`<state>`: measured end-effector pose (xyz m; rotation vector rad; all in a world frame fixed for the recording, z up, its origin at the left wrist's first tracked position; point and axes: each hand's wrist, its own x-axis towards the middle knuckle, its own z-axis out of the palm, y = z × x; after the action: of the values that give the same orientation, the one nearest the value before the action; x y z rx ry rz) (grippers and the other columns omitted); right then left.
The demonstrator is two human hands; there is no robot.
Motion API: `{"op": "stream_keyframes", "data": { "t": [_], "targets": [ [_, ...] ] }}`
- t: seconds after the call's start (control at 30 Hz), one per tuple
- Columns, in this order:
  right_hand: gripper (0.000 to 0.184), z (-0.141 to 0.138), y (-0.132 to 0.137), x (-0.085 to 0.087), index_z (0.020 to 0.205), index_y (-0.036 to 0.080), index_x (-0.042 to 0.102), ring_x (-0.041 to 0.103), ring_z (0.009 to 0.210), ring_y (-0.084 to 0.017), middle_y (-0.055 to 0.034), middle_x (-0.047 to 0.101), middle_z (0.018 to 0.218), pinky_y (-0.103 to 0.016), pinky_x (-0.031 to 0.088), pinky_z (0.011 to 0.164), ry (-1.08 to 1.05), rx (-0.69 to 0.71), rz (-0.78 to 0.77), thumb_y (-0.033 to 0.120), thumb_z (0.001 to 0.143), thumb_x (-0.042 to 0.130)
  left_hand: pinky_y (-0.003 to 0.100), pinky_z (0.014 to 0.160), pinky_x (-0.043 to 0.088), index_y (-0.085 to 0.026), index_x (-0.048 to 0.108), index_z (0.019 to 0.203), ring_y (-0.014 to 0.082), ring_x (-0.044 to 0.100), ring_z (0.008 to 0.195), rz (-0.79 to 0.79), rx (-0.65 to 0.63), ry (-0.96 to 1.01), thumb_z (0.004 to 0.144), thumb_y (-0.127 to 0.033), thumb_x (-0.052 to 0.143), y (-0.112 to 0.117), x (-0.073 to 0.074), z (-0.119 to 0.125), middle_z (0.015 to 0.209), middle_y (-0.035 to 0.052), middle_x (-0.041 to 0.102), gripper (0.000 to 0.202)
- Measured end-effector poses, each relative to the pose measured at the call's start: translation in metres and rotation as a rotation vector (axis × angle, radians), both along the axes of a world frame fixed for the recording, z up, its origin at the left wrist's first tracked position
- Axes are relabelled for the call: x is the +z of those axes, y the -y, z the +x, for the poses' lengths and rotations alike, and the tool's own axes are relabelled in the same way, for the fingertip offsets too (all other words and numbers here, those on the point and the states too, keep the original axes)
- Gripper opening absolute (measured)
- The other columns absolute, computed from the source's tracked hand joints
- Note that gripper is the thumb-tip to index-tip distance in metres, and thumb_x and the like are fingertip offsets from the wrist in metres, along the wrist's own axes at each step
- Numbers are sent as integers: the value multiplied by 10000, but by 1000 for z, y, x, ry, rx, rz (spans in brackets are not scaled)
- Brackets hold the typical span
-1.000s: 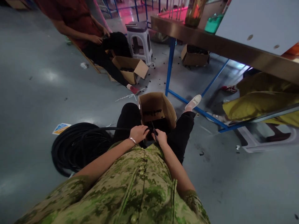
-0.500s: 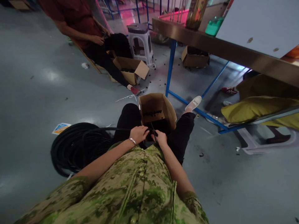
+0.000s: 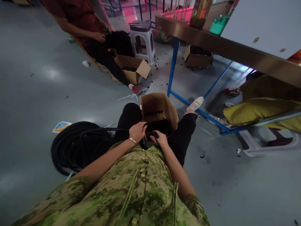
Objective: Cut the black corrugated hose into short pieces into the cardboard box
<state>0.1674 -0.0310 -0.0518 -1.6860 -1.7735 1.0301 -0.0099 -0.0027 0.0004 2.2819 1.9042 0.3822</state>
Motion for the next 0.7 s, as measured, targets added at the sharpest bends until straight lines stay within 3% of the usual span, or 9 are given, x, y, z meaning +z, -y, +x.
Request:
{"op": "stream_keyframes", "data": {
  "t": [0.4,0.7],
  "targets": [
    [380,1,11,10,1143,250,676,666,731,-181,-12,727,835,-235,488,648,-42,58,65,402,798,625,311,788,447,-214,617,1161,208,655,919,66,65,81,978,-355,392,1,4,1,1073,61,698,323],
    [370,0,13,16,1146,243,662,676,770,-182,-14,736,903,-233,492,671,-56,66,81,409,821,606,312,817,450,-200,612,1122,204,649,936,35,21,85,955,-324,427,5,4,3,1077,59,693,279]
  ]
}}
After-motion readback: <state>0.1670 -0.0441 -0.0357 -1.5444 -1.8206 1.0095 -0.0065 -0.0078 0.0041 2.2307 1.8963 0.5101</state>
